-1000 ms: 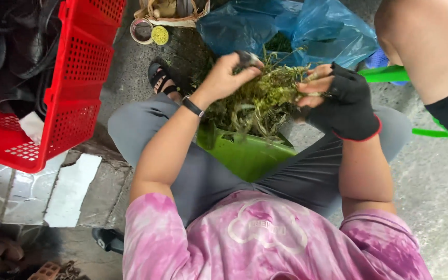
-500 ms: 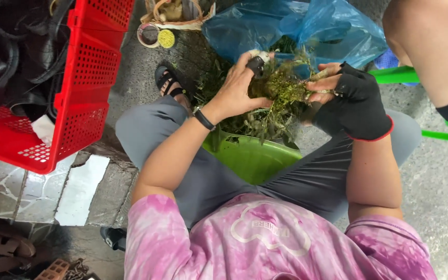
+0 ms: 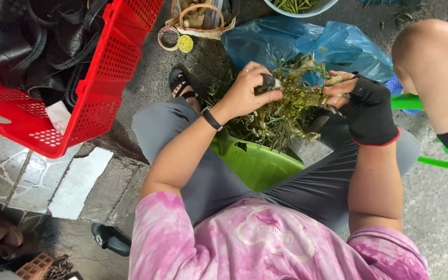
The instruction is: Picking leaves from stems and sorting them into a plastic bag while sitting at the entrance of a shop.
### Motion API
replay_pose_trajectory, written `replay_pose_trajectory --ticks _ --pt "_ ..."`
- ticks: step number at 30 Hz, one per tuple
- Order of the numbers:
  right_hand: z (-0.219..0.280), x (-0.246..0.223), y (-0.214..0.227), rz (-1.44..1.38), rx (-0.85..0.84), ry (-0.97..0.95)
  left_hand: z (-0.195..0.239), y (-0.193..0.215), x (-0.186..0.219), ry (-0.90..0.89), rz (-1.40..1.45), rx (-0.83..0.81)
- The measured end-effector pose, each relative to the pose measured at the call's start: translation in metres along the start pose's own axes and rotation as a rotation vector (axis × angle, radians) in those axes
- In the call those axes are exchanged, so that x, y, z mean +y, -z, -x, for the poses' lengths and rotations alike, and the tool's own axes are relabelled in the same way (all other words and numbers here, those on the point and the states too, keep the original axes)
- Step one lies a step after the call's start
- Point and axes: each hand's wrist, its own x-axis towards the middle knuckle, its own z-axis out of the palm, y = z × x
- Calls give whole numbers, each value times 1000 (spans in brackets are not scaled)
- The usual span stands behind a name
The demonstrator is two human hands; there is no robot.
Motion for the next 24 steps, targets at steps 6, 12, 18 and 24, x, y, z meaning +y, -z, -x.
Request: replay_pose_trajectory --ticks 6,12,18,24 --pt "7 13 6 20 -5 -28 -4 -17 -19 -5 -208 -256" --pt "25 46 26 -50 135 -103 -15 -35 -30 -222 -123 -75" --pt "-7 15 15 18 266 52 -25 -28 -22 9 122 -49" --pt "3 23 19 530 68 95 -28 -18 -31 -91 -173 215"
